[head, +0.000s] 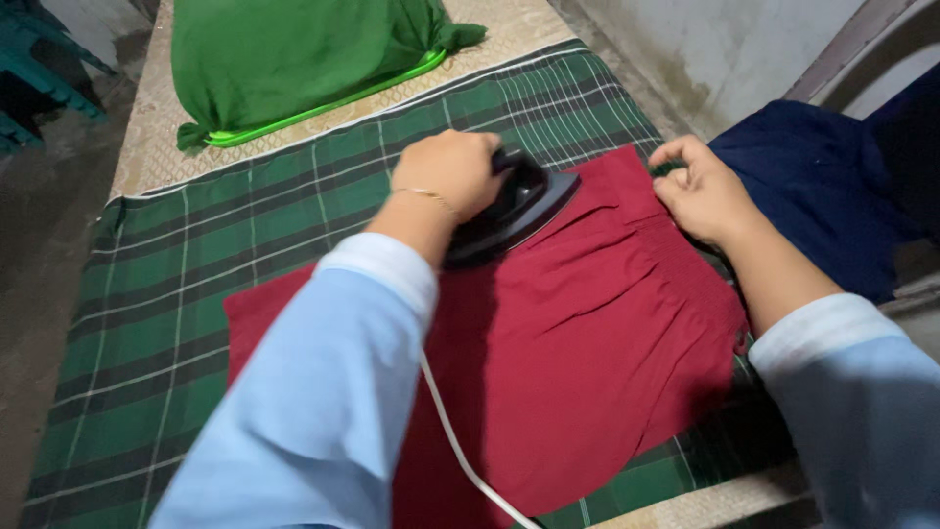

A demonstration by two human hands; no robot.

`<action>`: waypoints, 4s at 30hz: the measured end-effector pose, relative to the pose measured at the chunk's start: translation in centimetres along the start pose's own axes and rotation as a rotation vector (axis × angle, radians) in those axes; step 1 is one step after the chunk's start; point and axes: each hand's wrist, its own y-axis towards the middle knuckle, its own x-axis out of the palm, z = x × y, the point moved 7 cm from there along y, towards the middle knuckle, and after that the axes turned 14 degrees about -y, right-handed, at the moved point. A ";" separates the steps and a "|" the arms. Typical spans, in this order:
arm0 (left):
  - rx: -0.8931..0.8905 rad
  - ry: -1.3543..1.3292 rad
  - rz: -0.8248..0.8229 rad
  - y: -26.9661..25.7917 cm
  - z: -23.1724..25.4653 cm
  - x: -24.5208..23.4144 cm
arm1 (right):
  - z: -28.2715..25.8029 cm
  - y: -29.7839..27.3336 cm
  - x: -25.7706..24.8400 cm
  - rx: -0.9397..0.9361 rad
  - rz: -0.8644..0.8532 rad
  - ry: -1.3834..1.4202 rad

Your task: The person irons a red shirt on a plaid-covered table using a handheld electric iron. They smooth the fabric, fold the collar, and press the sleeves and body of the shirt while adjusting its position.

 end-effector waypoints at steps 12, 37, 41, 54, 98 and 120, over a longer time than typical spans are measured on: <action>-0.012 -0.034 -0.049 -0.9 0.9 -0.9 | -1.8 4.3 0.8 -0.033 0.075 -0.477; -0.572 -0.668 -0.157 8.6 5.2 8.0 | 0.9 5.2 0.6 0.174 0.039 -0.568; -0.622 -0.768 -0.130 7.0 6.3 6.9 | 0.8 5.3 0.4 0.111 0.072 -0.592; -0.627 -0.928 0.076 7.0 6.6 6.1 | 0.5 3.7 0.2 0.103 0.085 -0.423; -0.013 0.056 0.070 -1.7 1.7 -0.9 | 1.4 -0.2 0.1 -0.126 0.048 0.052; 0.102 0.055 -0.091 -2.3 1.5 -0.9 | 3.3 1.3 -0.1 0.008 0.051 -0.252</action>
